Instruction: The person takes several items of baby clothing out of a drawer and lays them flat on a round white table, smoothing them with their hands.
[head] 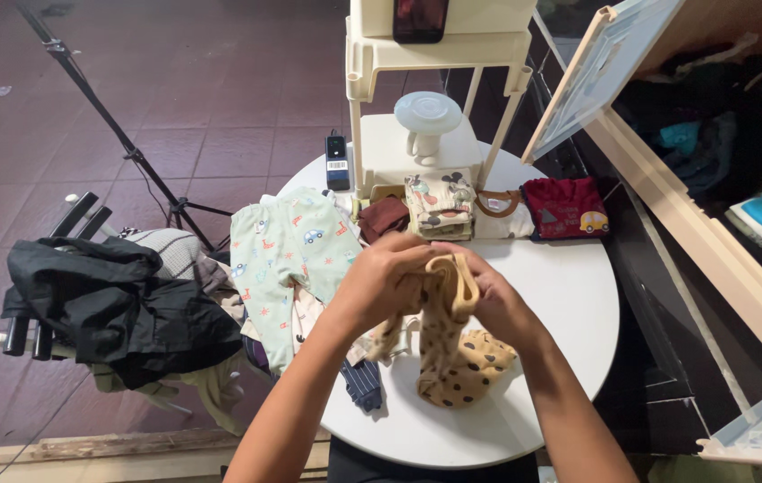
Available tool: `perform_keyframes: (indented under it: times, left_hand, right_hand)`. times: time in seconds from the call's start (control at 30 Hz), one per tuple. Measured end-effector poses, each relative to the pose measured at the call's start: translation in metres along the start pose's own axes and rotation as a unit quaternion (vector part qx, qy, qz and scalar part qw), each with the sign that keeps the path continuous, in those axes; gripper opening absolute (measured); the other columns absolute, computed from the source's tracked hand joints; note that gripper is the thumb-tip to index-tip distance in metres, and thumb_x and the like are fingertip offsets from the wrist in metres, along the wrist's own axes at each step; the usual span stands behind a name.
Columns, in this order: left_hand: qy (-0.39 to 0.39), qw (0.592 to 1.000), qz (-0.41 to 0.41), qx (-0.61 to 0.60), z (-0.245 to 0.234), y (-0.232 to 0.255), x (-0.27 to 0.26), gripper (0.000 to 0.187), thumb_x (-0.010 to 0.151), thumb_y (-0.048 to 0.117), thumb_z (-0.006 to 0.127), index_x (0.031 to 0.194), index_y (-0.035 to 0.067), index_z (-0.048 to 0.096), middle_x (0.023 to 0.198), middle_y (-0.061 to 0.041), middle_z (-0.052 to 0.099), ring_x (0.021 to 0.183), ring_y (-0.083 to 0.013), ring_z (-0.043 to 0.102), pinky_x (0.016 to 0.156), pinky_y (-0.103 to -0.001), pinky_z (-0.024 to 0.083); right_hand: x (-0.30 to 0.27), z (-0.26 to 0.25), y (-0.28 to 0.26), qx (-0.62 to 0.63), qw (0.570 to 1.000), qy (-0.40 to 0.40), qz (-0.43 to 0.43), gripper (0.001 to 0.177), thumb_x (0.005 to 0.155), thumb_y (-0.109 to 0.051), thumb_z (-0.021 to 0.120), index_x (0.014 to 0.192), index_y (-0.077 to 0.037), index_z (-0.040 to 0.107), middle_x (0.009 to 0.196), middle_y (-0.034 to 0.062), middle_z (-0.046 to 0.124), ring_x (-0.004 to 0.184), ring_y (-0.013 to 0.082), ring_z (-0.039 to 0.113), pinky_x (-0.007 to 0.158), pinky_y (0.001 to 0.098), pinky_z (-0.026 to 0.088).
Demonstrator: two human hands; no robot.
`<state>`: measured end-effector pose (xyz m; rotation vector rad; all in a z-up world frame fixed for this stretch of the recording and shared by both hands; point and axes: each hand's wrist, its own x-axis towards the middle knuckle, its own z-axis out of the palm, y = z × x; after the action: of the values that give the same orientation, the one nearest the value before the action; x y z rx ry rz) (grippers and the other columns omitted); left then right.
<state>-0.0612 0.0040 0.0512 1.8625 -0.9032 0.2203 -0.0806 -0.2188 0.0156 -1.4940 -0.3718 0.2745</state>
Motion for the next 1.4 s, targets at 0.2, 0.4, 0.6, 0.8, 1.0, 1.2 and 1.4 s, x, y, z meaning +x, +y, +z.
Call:
perform_keyframes:
  times: [0.2, 0.4, 0.6, 0.8, 1.0, 1.2, 1.4]
  left_hand:
    - [0.165, 0.957, -0.009, 0.237, 0.002, 0.005, -0.007, 0.022, 0.085, 0.023, 0.083, 0.094, 0.006, 0.072, 0.088, -0.008, 0.068, 0.083, -0.0273, 0.067, 0.074, -0.040, 0.054]
    - [0.136, 0.955, 0.040, 0.260, -0.001, 0.012, -0.010, 0.050, 0.083, 0.025, 0.080, 0.128, 0.004, 0.070, 0.124, -0.013, 0.072, 0.087, -0.0275, 0.068, 0.080, -0.038, 0.056]
    - [0.149, 0.970, 0.055, 0.186, 0.003, 0.005, -0.020, 0.043, 0.094, 0.020, 0.070, 0.134, 0.004, 0.066, 0.128, -0.013, 0.072, 0.102, -0.0292, 0.071, 0.087, -0.037, 0.056]
    - [0.136, 0.965, -0.165, -0.154, 0.009, -0.038, -0.036, 0.029, 0.107, 0.027, 0.057, 0.118, 0.004, 0.072, 0.095, -0.008, 0.078, 0.086, -0.0083, 0.072, 0.079, -0.026, 0.059]
    - [0.013, 0.920, -0.143, -0.365, 0.002, -0.045, -0.057, 0.031, 0.115, 0.031, 0.062, 0.106, 0.002, 0.055, 0.094, -0.001, 0.054, 0.087, -0.0076, 0.049, 0.076, -0.026, 0.046]
    - [-0.188, 0.928, -0.238, 0.219, 0.015, -0.045, -0.044, 0.015, 0.094, 0.016, 0.063, 0.106, 0.010, 0.070, 0.096, -0.015, 0.071, 0.092, -0.0298, 0.072, 0.089, -0.036, 0.051]
    - [0.112, 0.893, -0.201, -0.387, 0.007, -0.087, -0.037, 0.031, 0.101, 0.010, 0.049, 0.129, 0.004, 0.063, 0.114, -0.007, 0.068, 0.103, -0.0154, 0.062, 0.091, -0.032, 0.052]
  right_hand:
    - [0.002, 0.001, 0.043, 0.007, 1.000, 0.023, 0.020, 0.031, 0.101, -0.002, 0.062, 0.132, 0.003, 0.064, 0.116, 0.0110, 0.072, 0.103, 0.0148, 0.068, 0.093, 0.0330, 0.056]
    - [0.006, 0.021, 0.025, -0.033, 0.994, 0.093, -0.038, 0.035, 0.100, -0.003, 0.053, 0.134, -0.004, 0.060, 0.117, 0.0051, 0.068, 0.104, 0.0100, 0.065, 0.089, 0.0275, 0.054]
    - [0.018, 0.018, 0.028, -0.065, 0.971, 0.102, -0.204, 0.023, 0.101, -0.011, 0.050, 0.120, -0.003, 0.061, 0.138, 0.0046, 0.055, 0.128, 0.0110, 0.056, 0.105, 0.0287, 0.051]
    - [0.008, -0.041, 0.038, 0.050, 0.966, 0.171, -0.186, 0.023, 0.115, -0.024, 0.060, 0.110, -0.003, 0.054, 0.086, -0.0010, 0.058, 0.079, 0.0046, 0.051, 0.076, 0.0218, 0.044]
    - [-0.002, -0.060, -0.042, -0.135, 0.961, 0.201, -0.132, 0.047, 0.097, -0.039, 0.068, 0.124, -0.004, 0.053, 0.083, 0.0036, 0.070, 0.070, 0.0072, 0.063, 0.060, 0.0201, 0.048]
    - [-0.022, -0.061, -0.080, -0.484, 0.859, 0.163, -0.043, 0.066, 0.077, -0.043, 0.080, 0.131, -0.009, 0.063, 0.094, 0.0085, 0.071, 0.087, 0.0196, 0.070, 0.074, 0.0329, 0.056]
    - [-0.022, -0.099, -0.023, -0.558, 0.826, 0.057, 0.049, 0.039, 0.077, -0.001, 0.064, 0.115, -0.006, 0.071, 0.102, 0.0147, 0.069, 0.100, 0.0256, 0.068, 0.091, 0.0370, 0.055]
